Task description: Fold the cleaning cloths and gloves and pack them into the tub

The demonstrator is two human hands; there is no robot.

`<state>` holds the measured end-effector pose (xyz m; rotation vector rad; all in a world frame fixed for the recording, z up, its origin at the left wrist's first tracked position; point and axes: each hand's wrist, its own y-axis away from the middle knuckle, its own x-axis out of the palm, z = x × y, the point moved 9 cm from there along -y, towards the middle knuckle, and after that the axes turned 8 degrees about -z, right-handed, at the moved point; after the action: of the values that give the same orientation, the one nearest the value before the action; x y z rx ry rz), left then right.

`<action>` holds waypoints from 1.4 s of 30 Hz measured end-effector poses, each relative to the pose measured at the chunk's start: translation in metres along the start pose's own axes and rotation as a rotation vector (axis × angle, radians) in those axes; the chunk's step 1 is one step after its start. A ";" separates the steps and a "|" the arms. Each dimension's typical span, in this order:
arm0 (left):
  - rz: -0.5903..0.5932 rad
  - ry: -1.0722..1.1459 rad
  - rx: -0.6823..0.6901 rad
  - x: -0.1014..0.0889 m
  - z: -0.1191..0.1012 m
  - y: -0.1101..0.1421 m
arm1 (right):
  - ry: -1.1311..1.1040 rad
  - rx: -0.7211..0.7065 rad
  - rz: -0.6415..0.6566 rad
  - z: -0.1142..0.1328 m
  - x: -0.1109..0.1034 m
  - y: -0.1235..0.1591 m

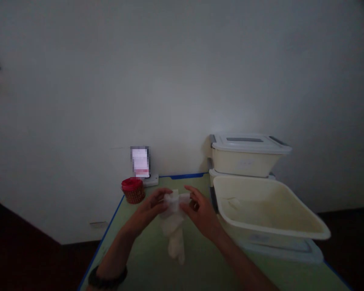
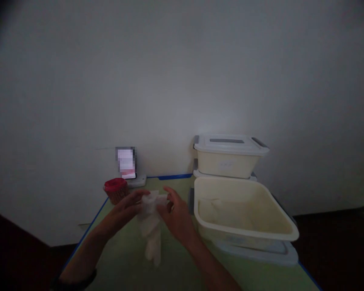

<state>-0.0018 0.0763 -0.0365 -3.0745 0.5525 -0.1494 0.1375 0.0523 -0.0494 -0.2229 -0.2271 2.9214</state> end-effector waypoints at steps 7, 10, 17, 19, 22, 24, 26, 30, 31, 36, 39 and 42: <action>-0.190 -0.077 0.365 0.021 -0.105 0.022 | 0.270 -0.519 -0.132 0.142 -0.025 0.020; -0.261 -0.154 0.447 0.021 -0.112 0.029 | 0.240 -0.566 -0.193 0.153 -0.032 0.016; -0.248 -0.138 0.474 0.017 -0.110 0.020 | 0.166 -0.563 -0.127 0.149 -0.032 0.004; -0.227 -0.034 0.437 0.018 -0.109 0.013 | 0.141 -0.573 -0.065 0.150 -0.028 0.003; -0.179 0.055 0.374 0.023 -0.105 0.007 | 0.178 -0.584 0.000 0.147 -0.020 0.004; -0.168 0.068 0.353 0.024 -0.103 0.006 | 0.184 -0.549 0.016 0.141 -0.017 0.002; -0.205 0.047 0.378 0.022 -0.105 0.009 | 0.102 -0.449 0.060 0.130 -0.014 -0.001; -0.299 -0.016 0.457 0.015 -0.110 0.020 | -0.030 -0.289 0.115 0.114 -0.012 -0.004; -0.293 -0.030 0.463 0.016 -0.111 0.022 | -0.020 -0.282 0.111 0.113 -0.013 -0.004; -0.250 -0.082 0.442 0.023 -0.111 0.025 | -0.043 -0.293 0.118 0.117 -0.016 -0.004; -0.287 -0.088 0.435 0.019 -0.111 0.024 | -0.042 -0.274 0.064 0.117 -0.025 -0.006; -0.334 -0.103 0.449 0.013 -0.112 0.023 | -0.038 -0.216 0.040 0.113 -0.035 -0.009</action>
<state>-0.0089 0.0505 0.0754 -2.6845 -0.0097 -0.1001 0.1540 0.0387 0.0674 -0.2063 -0.5522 2.9403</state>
